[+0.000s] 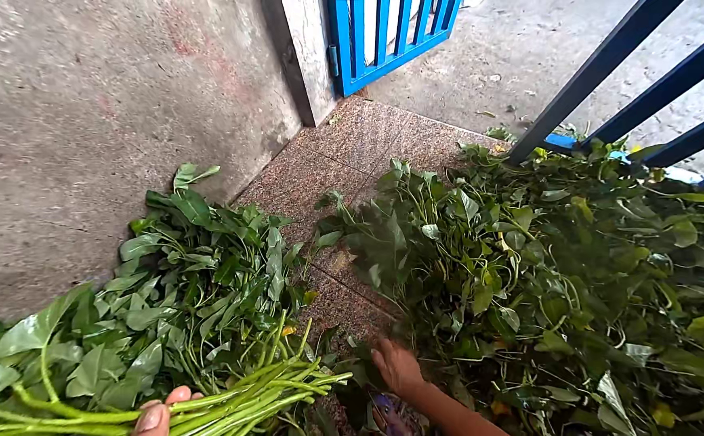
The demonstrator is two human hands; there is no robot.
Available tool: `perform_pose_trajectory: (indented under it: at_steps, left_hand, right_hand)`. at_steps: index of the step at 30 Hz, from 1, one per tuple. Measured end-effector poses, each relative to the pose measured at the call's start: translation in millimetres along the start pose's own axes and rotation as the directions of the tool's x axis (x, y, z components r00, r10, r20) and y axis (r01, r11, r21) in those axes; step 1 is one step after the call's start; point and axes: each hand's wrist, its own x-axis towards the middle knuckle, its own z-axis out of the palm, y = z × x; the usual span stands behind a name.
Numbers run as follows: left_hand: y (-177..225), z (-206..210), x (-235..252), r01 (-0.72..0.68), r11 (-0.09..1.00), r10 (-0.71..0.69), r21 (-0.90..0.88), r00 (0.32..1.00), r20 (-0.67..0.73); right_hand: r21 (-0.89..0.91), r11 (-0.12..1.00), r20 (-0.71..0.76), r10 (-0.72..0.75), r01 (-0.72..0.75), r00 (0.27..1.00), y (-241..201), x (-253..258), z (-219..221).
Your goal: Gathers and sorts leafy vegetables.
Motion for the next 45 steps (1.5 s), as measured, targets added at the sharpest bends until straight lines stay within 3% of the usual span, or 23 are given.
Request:
perform_pose_trajectory:
  at_steps: [4,6,7,9,10,11,12,14,16,17,19,21,24,26,30,38,41,45]
  left_hand:
    - [0.2,5.0,-3.2,-0.008,1.0,0.008,0.001,1.0,-0.004]
    - [1.5,6.5,-3.6,-0.003,1.0,0.003,-0.008,1.0,-0.031]
    - [2.6,6.5,-3.7,-0.003,1.0,0.002,-0.013,0.999,-0.041]
    - [4.6,4.5,-4.8,0.001,1.0,-0.002,-0.02,0.999,-0.049]
    - [4.8,2.7,-5.2,0.0,1.0,-0.001,-0.025,0.999,-0.048]
    - [4.3,0.7,-5.3,-0.003,1.0,0.002,-0.031,0.999,-0.04]
    - [3.1,-1.2,-5.2,-0.007,0.999,0.006,-0.037,1.0,-0.03]
    - [-0.7,-3.7,-5.9,-0.004,0.999,0.004,-0.047,1.0,0.001]
    - [-0.7,1.4,-11.0,0.024,0.999,-0.023,-0.045,0.999,0.036]
    - [0.5,5.7,-15.5,0.048,0.998,-0.046,-0.043,0.998,0.046]
    - [1.8,12.5,-26.0,0.108,0.993,-0.105,-0.043,0.992,0.065]
    - [-1.5,17.6,-34.7,0.164,0.986,-0.16,-0.033,0.981,0.111]
    - [-5.8,23.4,-47.4,0.247,0.969,-0.242,0.001,0.949,0.204]
    - [-5.8,26.9,-56.6,0.285,0.957,-0.288,0.046,0.924,0.253]
    - [-12.6,24.4,-73.6,0.265,0.951,-0.306,0.157,0.876,0.373]
    - [-22.7,22.7,-105.8,0.24,0.943,-0.329,0.23,0.775,0.54]
    - [-24.5,26.0,-106.6,0.301,0.934,-0.355,0.191,0.748,0.561]
    - [-19.2,29.2,-104.4,0.358,0.924,-0.368,0.133,0.743,0.559]
  right_hand:
    - [-0.088,0.996,0.238,-0.001,0.023,0.971,-17.2,-2.0,-6.3]
    - [0.082,0.997,0.235,-0.015,-0.004,0.972,-18.7,-3.6,-9.4]
    - [0.291,0.957,0.195,-0.049,-0.01,0.98,-17.1,-7.0,-14.2]
    - [0.721,0.693,0.109,-0.13,0.011,0.985,-14.6,-32.3,-38.5]
    - [0.828,0.559,0.072,-0.162,0.032,0.984,-10.0,-46.7,-52.4]
    - [0.86,0.506,0.032,-0.181,0.066,0.983,-1.0,-58.5,-65.6]
    - [0.831,0.545,-0.01,-0.186,0.112,0.982,13.4,-65.8,-76.4]
    - [0.665,0.731,-0.047,-0.161,0.151,0.986,47.2,-74.6,-94.9]
    - [0.543,0.804,-0.148,-0.194,0.243,0.97,67.2,-92.7,-109.4]
    - [0.541,0.777,-0.223,-0.236,0.322,0.946,69.9,-107.1,-116.5]
    - [0.624,0.609,-0.381,-0.311,0.49,0.871,66.6,-136.3,-126.4]
    - [0.706,0.492,-0.386,-0.337,0.51,0.859,67.2,-150.9,-131.1]
    - [0.663,0.624,-0.223,-0.363,0.413,0.905,71.6,-159.6,-132.3]
    - [0.661,0.582,-0.284,-0.391,0.474,0.876,68.1,-168.6,-127.3]
    - [0.562,0.513,-0.5,-0.414,0.648,0.761,56.1,-181.1,-115.6]
    - [0.293,0.558,-0.639,-0.489,0.776,0.593,10.5,-194.1,-110.1]
    - [0.068,0.645,-0.71,-0.505,0.761,0.491,-1.7,-193.6,-105.3]
    - [-0.293,0.757,-0.796,-0.532,0.584,0.289,-7.7,-189.3,-96.1]
